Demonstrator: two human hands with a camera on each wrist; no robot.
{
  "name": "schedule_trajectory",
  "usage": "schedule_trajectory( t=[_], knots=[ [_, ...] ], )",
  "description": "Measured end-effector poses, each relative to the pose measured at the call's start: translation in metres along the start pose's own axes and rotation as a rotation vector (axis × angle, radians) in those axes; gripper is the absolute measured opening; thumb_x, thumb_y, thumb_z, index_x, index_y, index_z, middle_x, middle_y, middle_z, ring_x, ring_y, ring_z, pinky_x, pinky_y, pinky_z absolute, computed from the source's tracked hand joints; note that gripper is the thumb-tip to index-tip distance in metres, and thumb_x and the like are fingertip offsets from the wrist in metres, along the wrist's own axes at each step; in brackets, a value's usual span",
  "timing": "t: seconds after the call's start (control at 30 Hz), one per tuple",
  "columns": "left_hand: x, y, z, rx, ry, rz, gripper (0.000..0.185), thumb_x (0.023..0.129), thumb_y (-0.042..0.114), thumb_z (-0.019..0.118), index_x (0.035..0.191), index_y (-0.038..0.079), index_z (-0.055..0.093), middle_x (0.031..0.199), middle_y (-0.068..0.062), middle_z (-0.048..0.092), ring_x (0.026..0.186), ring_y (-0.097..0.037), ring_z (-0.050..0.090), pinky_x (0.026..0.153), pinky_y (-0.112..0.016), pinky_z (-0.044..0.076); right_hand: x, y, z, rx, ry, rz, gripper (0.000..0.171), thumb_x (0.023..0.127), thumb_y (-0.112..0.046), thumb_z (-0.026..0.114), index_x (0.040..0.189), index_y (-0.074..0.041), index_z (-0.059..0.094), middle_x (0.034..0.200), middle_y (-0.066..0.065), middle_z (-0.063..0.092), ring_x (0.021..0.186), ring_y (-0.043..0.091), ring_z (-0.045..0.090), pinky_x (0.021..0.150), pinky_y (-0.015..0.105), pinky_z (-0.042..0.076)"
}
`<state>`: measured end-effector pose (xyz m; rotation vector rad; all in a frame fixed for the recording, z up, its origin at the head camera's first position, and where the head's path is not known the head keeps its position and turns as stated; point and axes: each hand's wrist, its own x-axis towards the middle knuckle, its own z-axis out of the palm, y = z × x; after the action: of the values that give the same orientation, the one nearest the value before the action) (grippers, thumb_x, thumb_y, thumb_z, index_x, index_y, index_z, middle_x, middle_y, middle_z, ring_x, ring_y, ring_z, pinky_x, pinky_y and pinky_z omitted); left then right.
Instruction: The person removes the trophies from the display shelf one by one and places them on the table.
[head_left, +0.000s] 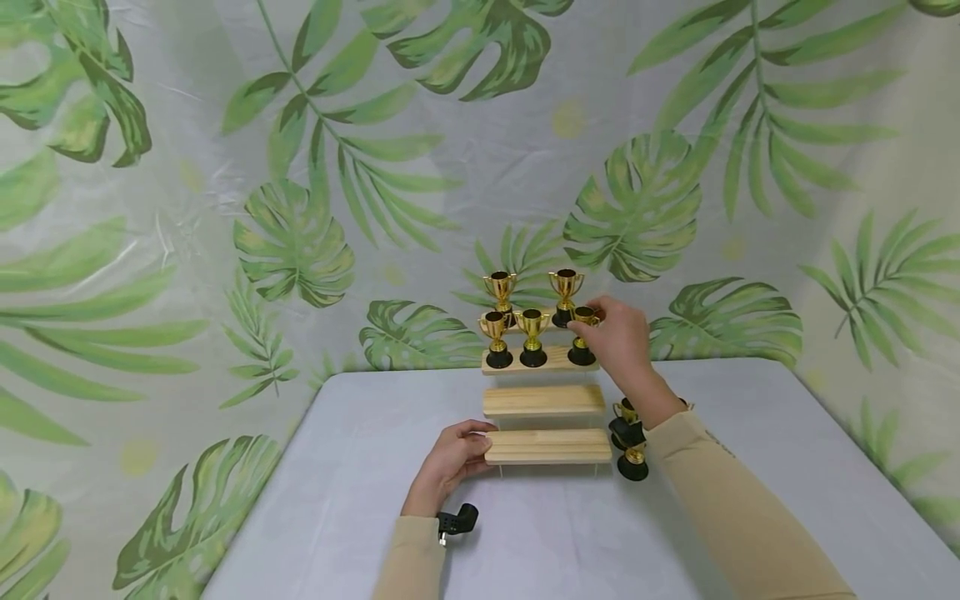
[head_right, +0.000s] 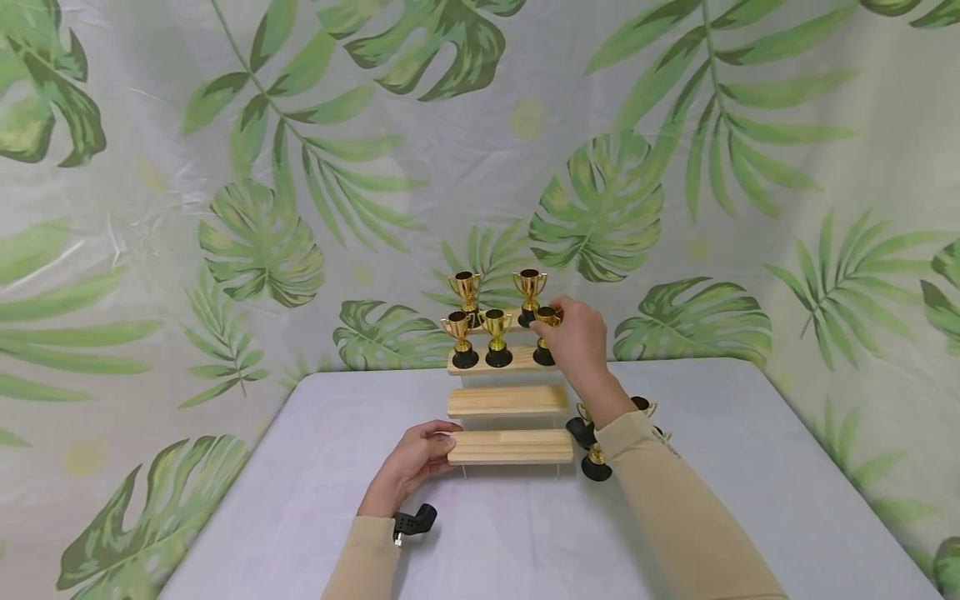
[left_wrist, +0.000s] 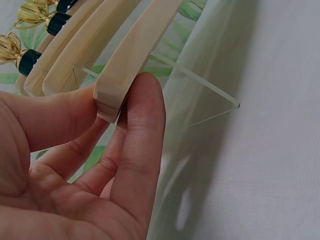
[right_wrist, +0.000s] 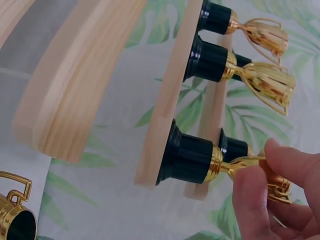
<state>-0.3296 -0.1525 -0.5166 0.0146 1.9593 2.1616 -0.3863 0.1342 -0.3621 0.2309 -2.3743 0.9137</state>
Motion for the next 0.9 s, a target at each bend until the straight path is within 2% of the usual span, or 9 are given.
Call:
schedule_trajectory(
  t=[0.33, 0.57, 0.73, 0.9],
  knots=[
    [0.003, -0.002, 0.0, 0.019, -0.005, -0.001, 0.033, 0.091, 0.001, 0.065, 0.124, -0.005, 0.064, 0.096, -0.013, 0.061, 0.081, -0.023, 0.066, 0.07, -0.035, 0.058, 0.001, 0.002, 0.0, 0.003, -0.037, -0.002, 0.044, 0.089, -0.03, 0.079, 0.121, -0.002, 0.069, 0.109, 0.019, 0.071, 0.085, 0.033, 0.066, 0.076, 0.052, 0.054],
    [0.001, -0.002, 0.0, 0.015, -0.003, 0.001, 0.032, 0.091, 0.0, 0.065, 0.123, -0.004, 0.064, 0.095, -0.012, 0.062, 0.084, -0.026, 0.066, 0.069, -0.034, 0.058, -0.001, 0.002, -0.004, -0.012, -0.057, -0.014, 0.044, 0.09, -0.03, 0.079, 0.122, -0.002, 0.069, 0.11, 0.02, 0.071, 0.061, 0.024, 0.061, 0.073, 0.05, 0.054],
    [0.0, -0.002, 0.0, 0.019, -0.006, 0.006, 0.033, 0.092, 0.002, 0.064, 0.124, -0.004, 0.064, 0.096, -0.012, 0.062, 0.085, -0.026, 0.066, 0.071, -0.035, 0.058, -0.002, -0.001, -0.01, -0.032, -0.072, -0.016, 0.046, 0.09, -0.031, 0.078, 0.125, -0.002, 0.068, 0.112, 0.019, 0.071, 0.048, 0.018, 0.053, 0.064, 0.045, 0.052],
    [0.0, 0.0, 0.0, 0.034, -0.003, 0.004, 0.034, 0.093, 0.003, 0.064, 0.125, -0.004, 0.063, 0.098, -0.013, 0.062, 0.084, -0.024, 0.067, 0.071, -0.036, 0.058, -0.003, -0.003, -0.015, -0.042, -0.077, -0.025, 0.046, 0.092, -0.032, 0.076, 0.127, -0.004, 0.067, 0.115, 0.018, 0.071, 0.049, 0.017, 0.055, 0.056, 0.04, 0.049]
  ],
)
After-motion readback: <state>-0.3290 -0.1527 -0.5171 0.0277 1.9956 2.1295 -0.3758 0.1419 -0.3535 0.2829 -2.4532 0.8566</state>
